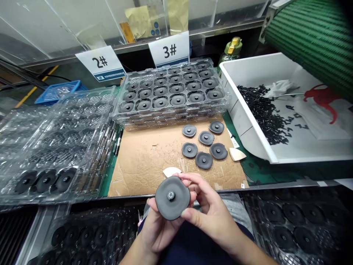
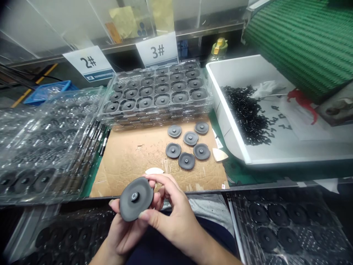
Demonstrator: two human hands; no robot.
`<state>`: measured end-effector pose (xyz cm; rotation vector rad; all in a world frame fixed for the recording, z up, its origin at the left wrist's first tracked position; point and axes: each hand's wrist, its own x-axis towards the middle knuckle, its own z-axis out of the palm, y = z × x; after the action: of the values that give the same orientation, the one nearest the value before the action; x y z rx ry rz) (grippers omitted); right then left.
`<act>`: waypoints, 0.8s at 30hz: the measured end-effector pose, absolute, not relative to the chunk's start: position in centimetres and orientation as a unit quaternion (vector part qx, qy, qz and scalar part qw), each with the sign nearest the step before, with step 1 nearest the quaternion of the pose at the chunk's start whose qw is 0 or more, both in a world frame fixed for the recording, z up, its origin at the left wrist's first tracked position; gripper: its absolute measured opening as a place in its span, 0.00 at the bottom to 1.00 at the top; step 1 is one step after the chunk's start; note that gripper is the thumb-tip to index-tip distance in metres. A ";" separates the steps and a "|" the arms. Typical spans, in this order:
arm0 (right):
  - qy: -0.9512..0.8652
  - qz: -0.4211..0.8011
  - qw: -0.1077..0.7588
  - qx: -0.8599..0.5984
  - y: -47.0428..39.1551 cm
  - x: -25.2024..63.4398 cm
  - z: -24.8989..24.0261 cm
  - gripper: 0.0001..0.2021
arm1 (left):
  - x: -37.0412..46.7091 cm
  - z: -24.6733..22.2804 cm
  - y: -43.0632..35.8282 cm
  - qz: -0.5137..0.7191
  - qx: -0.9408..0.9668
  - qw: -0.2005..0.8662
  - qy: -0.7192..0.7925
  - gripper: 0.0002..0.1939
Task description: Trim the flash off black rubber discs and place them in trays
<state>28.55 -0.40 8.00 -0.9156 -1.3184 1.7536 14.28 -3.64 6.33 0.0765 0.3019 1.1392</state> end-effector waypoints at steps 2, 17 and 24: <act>-0.577 0.631 0.359 -0.375 0.1 29.1 8.0 0.28 | 14.3 6.3 -3.5 0.520 0.029 0.832 0.190 0.26; -0.638 0.346 0.304 -0.617 -1.0 38.6 3.6 0.33 | 19.2 3.5 -0.7 0.258 0.075 0.892 0.362 0.30; -0.551 0.028 0.314 -0.773 2.4 47.1 -4.3 0.30 | 19.9 3.8 0.5 0.239 0.094 0.861 0.438 0.15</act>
<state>47.07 2.40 -4.33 -2.0378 -1.4518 0.0747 19.87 0.51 3.84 0.1963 0.9192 0.5014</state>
